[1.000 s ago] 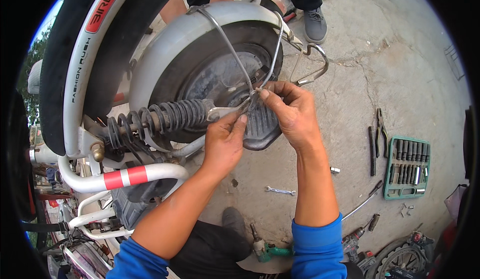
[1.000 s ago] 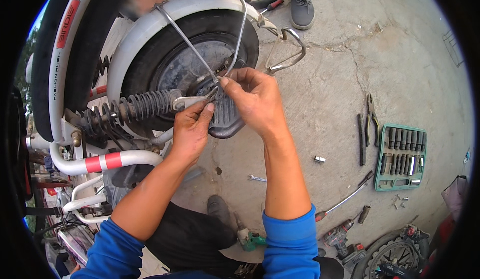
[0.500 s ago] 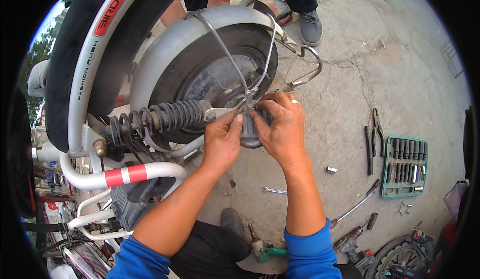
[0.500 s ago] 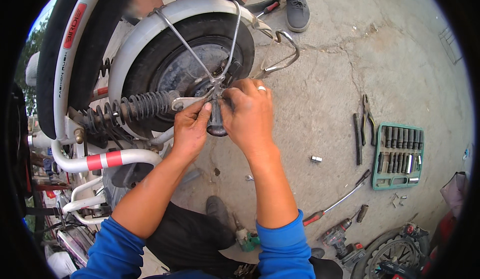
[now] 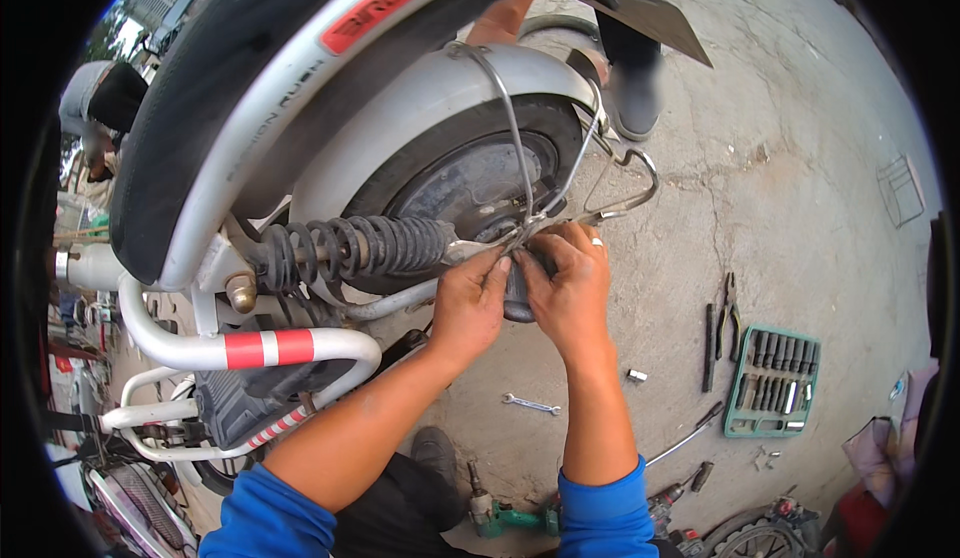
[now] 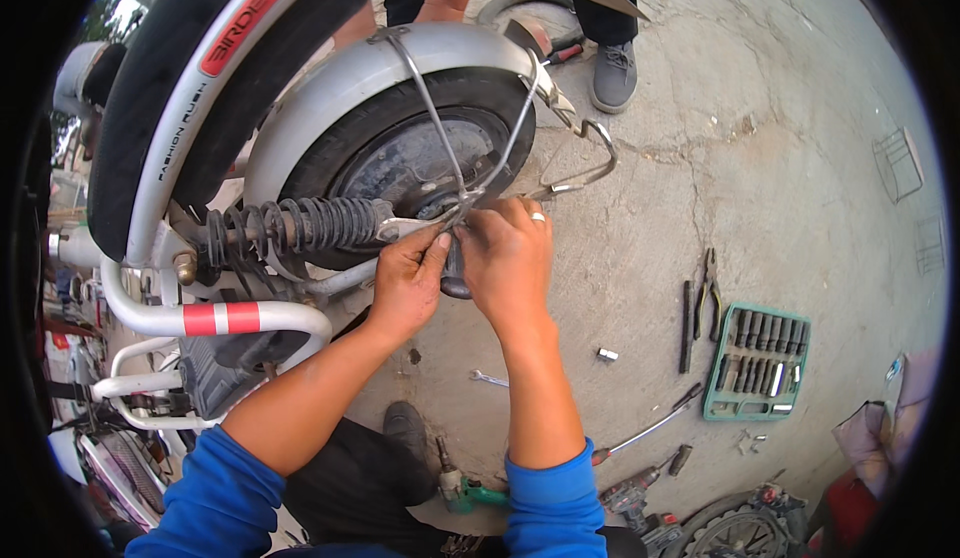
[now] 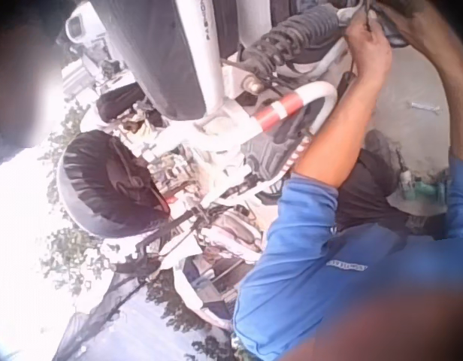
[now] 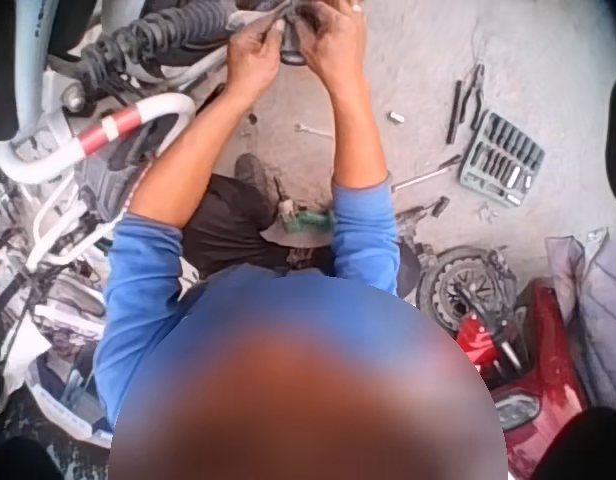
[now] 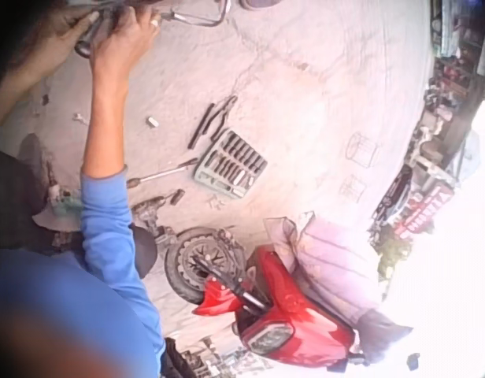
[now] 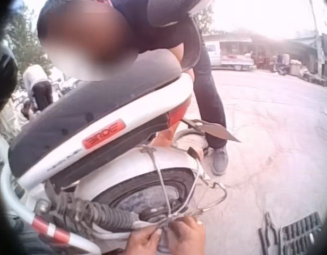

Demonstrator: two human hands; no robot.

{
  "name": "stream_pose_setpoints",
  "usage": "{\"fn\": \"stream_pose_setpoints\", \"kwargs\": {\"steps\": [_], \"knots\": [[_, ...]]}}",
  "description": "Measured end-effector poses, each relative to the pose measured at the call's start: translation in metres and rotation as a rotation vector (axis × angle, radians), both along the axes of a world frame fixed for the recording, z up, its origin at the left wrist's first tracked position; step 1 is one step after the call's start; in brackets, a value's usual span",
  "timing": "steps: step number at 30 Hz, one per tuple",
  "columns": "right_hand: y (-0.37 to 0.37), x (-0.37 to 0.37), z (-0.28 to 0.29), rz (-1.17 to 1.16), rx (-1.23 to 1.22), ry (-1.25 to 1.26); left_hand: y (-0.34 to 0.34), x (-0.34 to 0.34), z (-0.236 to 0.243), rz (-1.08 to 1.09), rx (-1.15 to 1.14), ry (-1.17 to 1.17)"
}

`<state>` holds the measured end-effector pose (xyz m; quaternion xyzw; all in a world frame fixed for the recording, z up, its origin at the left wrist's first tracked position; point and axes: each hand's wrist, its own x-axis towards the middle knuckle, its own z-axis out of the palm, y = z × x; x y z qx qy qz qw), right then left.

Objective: The person uses a cordless drill to remove and reinstall bolts on the rear wheel area of a white scooter. They handle a black plastic footrest cover, aligning and securing it with the drill. The work occurs in an outdoor workshop area with other scooters and tools visible.

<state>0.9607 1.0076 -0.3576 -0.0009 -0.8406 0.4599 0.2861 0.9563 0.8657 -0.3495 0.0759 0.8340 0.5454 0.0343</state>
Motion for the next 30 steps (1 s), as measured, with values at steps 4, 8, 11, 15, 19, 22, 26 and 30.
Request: {"fn": "stream_pose_setpoints", "kwargs": {"steps": [4, 8, 11, 15, 19, 22, 26, 30], "knots": [[0.010, -0.002, 0.001, 0.076, -0.028, -0.033, 0.003, -0.001, -0.004, -0.002, 0.063, 0.125], [0.012, -0.006, -0.002, 0.176, -0.061, -0.047, 0.003, 0.000, -0.008, 0.024, 0.076, 0.132], [0.007, -0.004, -0.003, 0.151, -0.082, -0.063, 0.005, 0.003, -0.011, 0.069, 0.099, 0.051], [0.003, -0.004, -0.003, 0.130, -0.050, -0.066, 0.012, 0.008, -0.011, 0.187, 0.205, -0.225], [-0.003, -0.005, -0.003, 0.101, -0.058, -0.072, 0.014, 0.017, -0.005, 0.352, 0.507, -0.443], [-0.006, -0.005, -0.003, 0.075, -0.005, -0.044, 0.012, 0.022, -0.004, 0.378, 0.604, -0.583], [-0.003, -0.005, -0.008, 0.039, 0.152, -0.032, 0.010, 0.019, -0.021, 0.270, 0.397, -0.350], [-0.003, -0.001, -0.022, 0.035, 0.069, -0.049, 0.010, 0.024, -0.047, 0.172, 0.121, -0.092]]}}
